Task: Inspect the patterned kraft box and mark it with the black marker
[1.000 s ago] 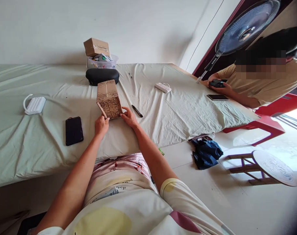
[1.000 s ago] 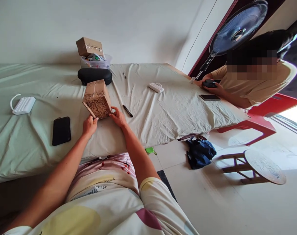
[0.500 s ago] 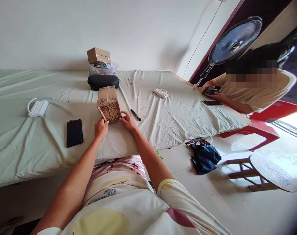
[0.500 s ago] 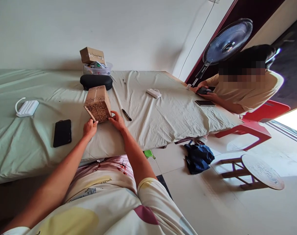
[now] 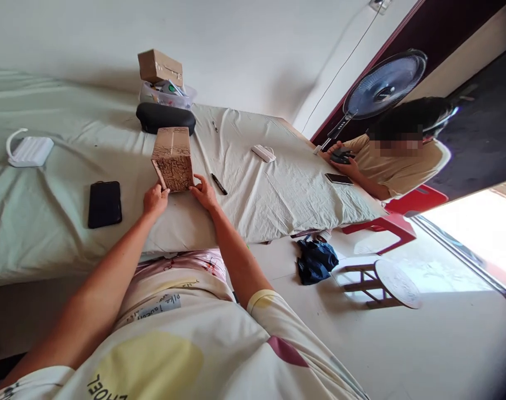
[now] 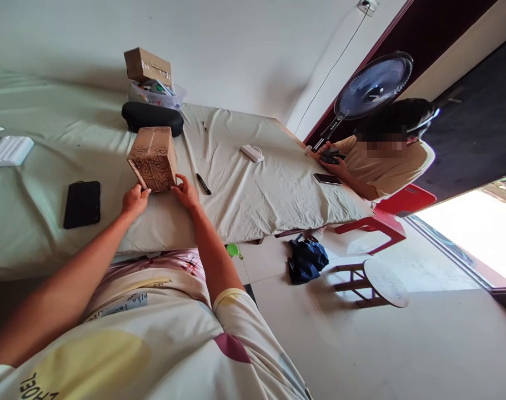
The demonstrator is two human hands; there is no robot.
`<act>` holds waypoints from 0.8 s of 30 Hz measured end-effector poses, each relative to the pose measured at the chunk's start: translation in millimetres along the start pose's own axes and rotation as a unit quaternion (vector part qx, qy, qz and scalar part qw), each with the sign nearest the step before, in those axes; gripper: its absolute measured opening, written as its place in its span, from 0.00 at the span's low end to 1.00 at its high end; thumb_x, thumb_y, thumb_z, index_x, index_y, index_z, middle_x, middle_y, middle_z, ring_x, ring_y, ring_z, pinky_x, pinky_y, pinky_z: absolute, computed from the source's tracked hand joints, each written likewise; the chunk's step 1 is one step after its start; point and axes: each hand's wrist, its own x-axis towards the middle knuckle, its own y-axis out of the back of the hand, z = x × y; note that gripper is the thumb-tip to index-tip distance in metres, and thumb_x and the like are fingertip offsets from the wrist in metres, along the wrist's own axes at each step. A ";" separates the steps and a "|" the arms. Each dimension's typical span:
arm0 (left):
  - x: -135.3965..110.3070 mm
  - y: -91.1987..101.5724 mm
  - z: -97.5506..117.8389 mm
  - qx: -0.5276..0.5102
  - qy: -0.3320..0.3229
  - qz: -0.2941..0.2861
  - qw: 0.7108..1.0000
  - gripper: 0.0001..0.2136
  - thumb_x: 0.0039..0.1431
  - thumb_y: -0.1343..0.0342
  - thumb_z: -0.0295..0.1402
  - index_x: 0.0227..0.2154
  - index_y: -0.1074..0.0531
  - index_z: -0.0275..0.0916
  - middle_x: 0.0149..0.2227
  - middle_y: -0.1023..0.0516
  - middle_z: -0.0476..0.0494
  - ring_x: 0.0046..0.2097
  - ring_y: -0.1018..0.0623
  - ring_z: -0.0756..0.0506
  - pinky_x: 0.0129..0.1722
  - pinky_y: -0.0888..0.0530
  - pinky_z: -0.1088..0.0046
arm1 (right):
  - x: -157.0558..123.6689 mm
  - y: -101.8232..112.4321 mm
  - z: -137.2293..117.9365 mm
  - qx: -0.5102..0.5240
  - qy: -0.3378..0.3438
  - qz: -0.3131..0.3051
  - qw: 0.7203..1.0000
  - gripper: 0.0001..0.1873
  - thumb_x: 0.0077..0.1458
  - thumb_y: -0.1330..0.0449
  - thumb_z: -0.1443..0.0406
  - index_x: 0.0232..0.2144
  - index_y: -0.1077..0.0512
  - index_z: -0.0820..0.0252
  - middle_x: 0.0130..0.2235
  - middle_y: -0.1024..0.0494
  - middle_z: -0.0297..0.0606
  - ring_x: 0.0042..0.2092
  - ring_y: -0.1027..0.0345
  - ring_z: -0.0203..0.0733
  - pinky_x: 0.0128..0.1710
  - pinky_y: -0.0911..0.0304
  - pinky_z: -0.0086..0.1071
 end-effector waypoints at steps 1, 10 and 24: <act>0.0 -0.6 -1.5 -0.006 -0.001 0.000 1.000 0.10 0.72 0.51 0.35 0.45 0.29 0.34 0.48 0.20 0.30 0.53 0.21 0.34 0.54 0.28 0.60 | -0.1 -0.4 -0.1 -0.003 -0.002 -0.001 1.000 0.30 0.65 0.39 0.61 0.67 0.37 0.59 0.29 0.23 0.24 0.32 0.31 0.33 0.38 0.37 0.27; 1.5 -6.0 -2.4 -0.014 -0.001 0.023 1.000 0.10 0.70 0.50 0.35 0.46 0.27 0.39 0.46 0.17 0.32 0.51 0.19 0.34 0.50 0.26 0.62 | 1.8 0.4 2.4 -0.039 0.001 0.003 0.999 0.32 0.62 0.37 0.59 0.66 0.36 0.56 0.27 0.25 0.23 0.33 0.30 0.36 0.40 0.38 0.29; 0.6 -3.7 1.3 0.001 0.001 0.020 1.000 0.12 0.69 0.51 0.37 0.44 0.26 0.38 0.47 0.17 0.28 0.51 0.18 0.34 0.48 0.26 0.63 | 3.1 1.1 -0.4 -0.037 -0.002 0.018 0.999 0.32 0.60 0.36 0.61 0.65 0.34 0.55 0.25 0.27 0.22 0.33 0.31 0.36 0.39 0.39 0.28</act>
